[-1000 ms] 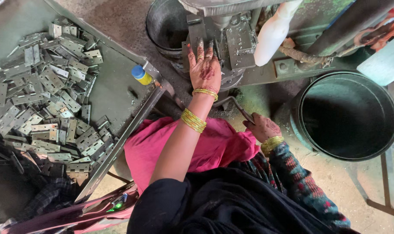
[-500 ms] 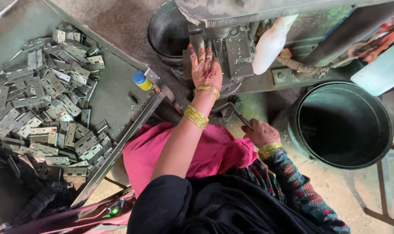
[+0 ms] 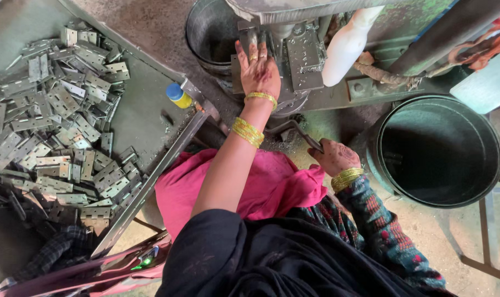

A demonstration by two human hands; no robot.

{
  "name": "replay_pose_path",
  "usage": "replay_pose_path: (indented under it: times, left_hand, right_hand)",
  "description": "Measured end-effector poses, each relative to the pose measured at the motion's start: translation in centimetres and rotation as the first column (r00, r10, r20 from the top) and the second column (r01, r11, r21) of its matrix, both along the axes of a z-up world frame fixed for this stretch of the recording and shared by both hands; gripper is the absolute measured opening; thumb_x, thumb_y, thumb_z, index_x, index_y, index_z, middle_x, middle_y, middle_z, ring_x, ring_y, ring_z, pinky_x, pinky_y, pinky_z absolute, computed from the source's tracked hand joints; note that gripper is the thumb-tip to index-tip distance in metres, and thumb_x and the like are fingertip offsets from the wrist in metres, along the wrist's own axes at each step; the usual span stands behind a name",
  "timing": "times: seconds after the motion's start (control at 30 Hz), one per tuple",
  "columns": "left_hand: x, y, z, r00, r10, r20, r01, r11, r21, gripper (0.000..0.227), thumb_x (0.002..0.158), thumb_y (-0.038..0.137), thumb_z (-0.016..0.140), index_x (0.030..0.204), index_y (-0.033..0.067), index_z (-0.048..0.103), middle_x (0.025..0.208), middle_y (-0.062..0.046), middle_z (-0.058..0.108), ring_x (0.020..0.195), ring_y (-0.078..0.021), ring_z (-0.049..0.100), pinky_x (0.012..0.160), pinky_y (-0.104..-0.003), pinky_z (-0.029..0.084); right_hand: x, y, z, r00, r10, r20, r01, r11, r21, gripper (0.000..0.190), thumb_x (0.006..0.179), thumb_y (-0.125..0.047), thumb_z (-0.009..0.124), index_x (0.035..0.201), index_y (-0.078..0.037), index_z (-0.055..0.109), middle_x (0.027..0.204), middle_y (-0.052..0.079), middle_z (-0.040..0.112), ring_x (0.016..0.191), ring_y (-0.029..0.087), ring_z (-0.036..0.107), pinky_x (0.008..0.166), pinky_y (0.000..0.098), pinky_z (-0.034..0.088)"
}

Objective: The person repeatedly picks up metal hinge pieces from a pile, places them into a press machine, and operates the lever to process each piece. The processed pieces are then dropped into a bucket below.

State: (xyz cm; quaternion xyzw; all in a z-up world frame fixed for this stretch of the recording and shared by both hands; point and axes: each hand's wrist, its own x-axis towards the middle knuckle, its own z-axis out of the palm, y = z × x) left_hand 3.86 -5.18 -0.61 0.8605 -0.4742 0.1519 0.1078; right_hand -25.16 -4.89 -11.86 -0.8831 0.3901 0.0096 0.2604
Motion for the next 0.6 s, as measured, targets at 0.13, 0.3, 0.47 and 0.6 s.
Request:
replay_pose_path:
  times: [0.13,0.3,0.47,0.6]
  left_hand:
    - [0.5,-1.2,1.1,1.000,0.000,0.015,-0.001,1.000,0.026,0.036,0.096,0.012,0.046,0.117,0.0008,0.073,0.148,-0.012,0.057,0.146,-0.0308,0.041,0.125,-0.059,0.005]
    - [0.8,-0.8,2.1,0.999,0.024,-0.034,-0.021,0.996,0.088,0.034,0.097,0.013,0.047,0.114,0.0032,0.074,0.152,-0.011,0.054,0.149,-0.0306,0.038,0.126,-0.056,0.005]
    - [-1.4,2.1,2.0,0.999,-0.046,-0.022,0.046,0.999,0.010,0.041,0.093,0.016,0.053,0.130,0.0027,0.066,0.150,-0.013,0.052,0.148,-0.0336,0.037,0.124,-0.057,0.008]
    - [-4.5,7.9,0.6,0.972,-0.233,-0.033,0.232,0.972,-0.036,0.044,0.085,0.027,0.064,0.122,0.0029,0.063,0.150,-0.015,0.052,0.144,-0.0327,0.040,0.122,-0.055,0.020]
  right_hand:
    - [0.0,1.7,-2.3,0.993,-0.108,0.052,0.098,0.983,0.157,0.047,0.092,-0.057,0.062,0.097,-0.011,0.066,0.086,0.017,0.071,0.078,0.038,0.071,0.070,0.0504,0.054]
    - [0.5,2.5,0.5,0.996,-0.072,0.058,0.064,0.991,0.120,0.046,0.092,-0.055,0.067,0.096,-0.009,0.068,0.080,0.019,0.070,0.081,0.037,0.069,0.073,0.0475,0.052]
    - [2.3,2.3,11.8,0.956,-0.140,0.257,0.166,0.982,-0.085,0.035,0.095,-0.040,0.068,0.111,-0.009,0.064,0.095,0.014,0.072,0.085,0.035,0.071,0.071,0.0473,0.053]
    - [3.6,2.1,17.8,0.878,-0.078,0.472,0.191,0.961,-0.198,0.027,0.092,-0.025,0.072,0.113,-0.009,0.068,0.108,0.014,0.071,0.094,0.038,0.068,0.074,0.0489,0.051]
